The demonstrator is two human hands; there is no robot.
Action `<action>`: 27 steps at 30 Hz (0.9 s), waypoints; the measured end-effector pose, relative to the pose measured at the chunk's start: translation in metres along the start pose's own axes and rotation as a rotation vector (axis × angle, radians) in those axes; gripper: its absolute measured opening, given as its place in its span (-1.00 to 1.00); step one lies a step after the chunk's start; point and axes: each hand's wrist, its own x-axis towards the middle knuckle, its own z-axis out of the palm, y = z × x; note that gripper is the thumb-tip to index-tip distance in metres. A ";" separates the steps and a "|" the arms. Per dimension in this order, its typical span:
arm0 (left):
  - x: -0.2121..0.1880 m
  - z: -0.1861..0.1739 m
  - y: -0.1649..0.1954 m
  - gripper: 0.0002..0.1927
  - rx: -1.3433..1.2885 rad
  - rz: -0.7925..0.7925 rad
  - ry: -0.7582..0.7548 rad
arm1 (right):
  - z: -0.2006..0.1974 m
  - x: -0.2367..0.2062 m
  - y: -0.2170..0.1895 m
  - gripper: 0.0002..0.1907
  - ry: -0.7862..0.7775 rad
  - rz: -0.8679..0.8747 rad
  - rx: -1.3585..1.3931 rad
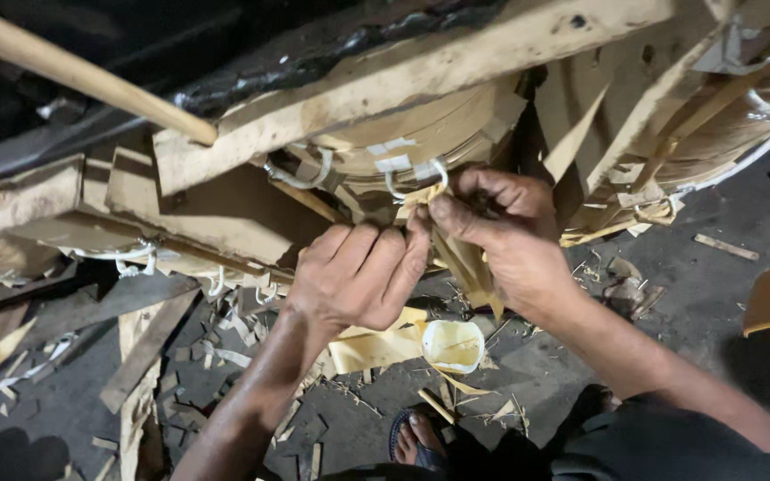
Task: The person sits on the floor of a cluttered workshop, takes thin wood veneer strips, applies glue to them from a small container, and presses the strips onto a large cardboard-and-wood form, working strip by strip and smoothing them into place by hand.
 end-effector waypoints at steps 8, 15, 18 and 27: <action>0.015 -0.003 0.028 -0.85 -0.443 -0.641 0.177 | 0.001 0.002 0.010 -0.91 0.079 -0.261 -0.400; 0.000 0.029 0.027 -0.68 -0.476 -0.835 0.147 | 0.007 0.003 0.006 -0.91 0.074 -0.167 -0.375; -0.008 0.032 0.032 -0.64 -0.430 -0.773 0.205 | 0.007 -0.003 0.006 -0.92 0.029 -0.198 -0.421; -0.014 0.042 0.048 -0.54 -0.597 -0.870 0.461 | 0.008 -0.013 -0.042 -0.94 -0.080 0.058 -0.546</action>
